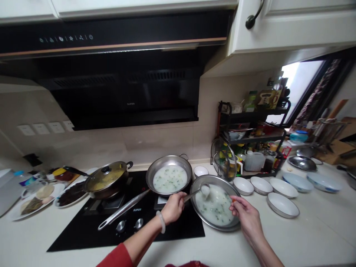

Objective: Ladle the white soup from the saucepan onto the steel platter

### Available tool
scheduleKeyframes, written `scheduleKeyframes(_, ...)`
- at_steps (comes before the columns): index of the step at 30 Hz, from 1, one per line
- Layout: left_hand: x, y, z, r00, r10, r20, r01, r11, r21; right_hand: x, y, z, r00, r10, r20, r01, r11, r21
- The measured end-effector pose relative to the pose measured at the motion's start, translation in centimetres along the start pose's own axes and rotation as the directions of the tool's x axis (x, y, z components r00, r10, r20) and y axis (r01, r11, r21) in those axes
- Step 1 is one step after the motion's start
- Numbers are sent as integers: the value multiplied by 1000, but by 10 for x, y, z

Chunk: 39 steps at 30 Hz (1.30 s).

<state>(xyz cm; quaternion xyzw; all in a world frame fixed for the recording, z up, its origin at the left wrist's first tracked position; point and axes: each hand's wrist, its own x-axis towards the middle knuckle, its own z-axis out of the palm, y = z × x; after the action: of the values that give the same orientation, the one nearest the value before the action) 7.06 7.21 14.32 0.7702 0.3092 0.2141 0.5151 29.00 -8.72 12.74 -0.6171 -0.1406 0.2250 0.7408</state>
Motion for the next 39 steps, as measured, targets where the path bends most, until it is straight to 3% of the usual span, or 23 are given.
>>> scheduleKeyframes(2, -6, -9, 11, 983, 174, 57, -181, 968, 171, 1, 0, -1, 1000, 6, -4, -6, 1000, 9)
scheduleKeyframes(4, -11, -17, 19, 954, 267, 140, -296, 915, 273, 2, 1, -1, 1000, 12, -8, -12, 1000, 13)
scheduleKeyframes(6, -15, -21, 23, 934, 303, 190, -350, 882, 316, 3, 3, -1, 1000, 19, -6, -19, 1000, 15)
scheduleKeyframes(9, -16, -19, 21, 936, 312, 163, -348, 884, 312, 4, 6, -2, 1000, 25, 4, -25, 1000, 15)
scheduleKeyframes(14, -7, -10, -7, 986, 138, -94, -121, 978, 168, 9, 11, -1, 1000, 10, 14, -10, 1000, -7)
scheduleKeyframes(18, 0, -20, -46, 966, 13, -258, -8, 1000, 20, 10, 12, 3, 1000, 2, 31, -1, 1000, -21)
scheduleKeyframes(22, 0, -34, -85, 920, -8, -391, 78, 984, 162, 9, 9, 8, 999, 15, 37, -14, 1000, -26)
scheduleKeyframes(25, 1, -42, -105, 903, -26, -429, 195, 914, 355, 9, 8, 13, 998, 38, 42, -38, 999, -19)
scheduleKeyframes(29, 4, -50, -113, 898, -27, -439, 276, 811, 515, 12, 9, 17, 997, 55, 55, -54, 998, -19)
scheduleKeyframes(32, 7, -56, -110, 899, -28, -436, 276, 811, 516, 14, 10, 19, 997, 51, 64, -50, 999, -19)
scheduleKeyframes(35, 10, -62, -105, 885, -144, -443, 317, 884, 345, 16, 10, 18, 997, 51, 65, -50, 999, -15)
scheduleKeyframes(39, 13, -63, -103, 832, -387, -398, 396, 916, -65, 17, 10, 16, 997, 47, 55, -46, 999, -24)
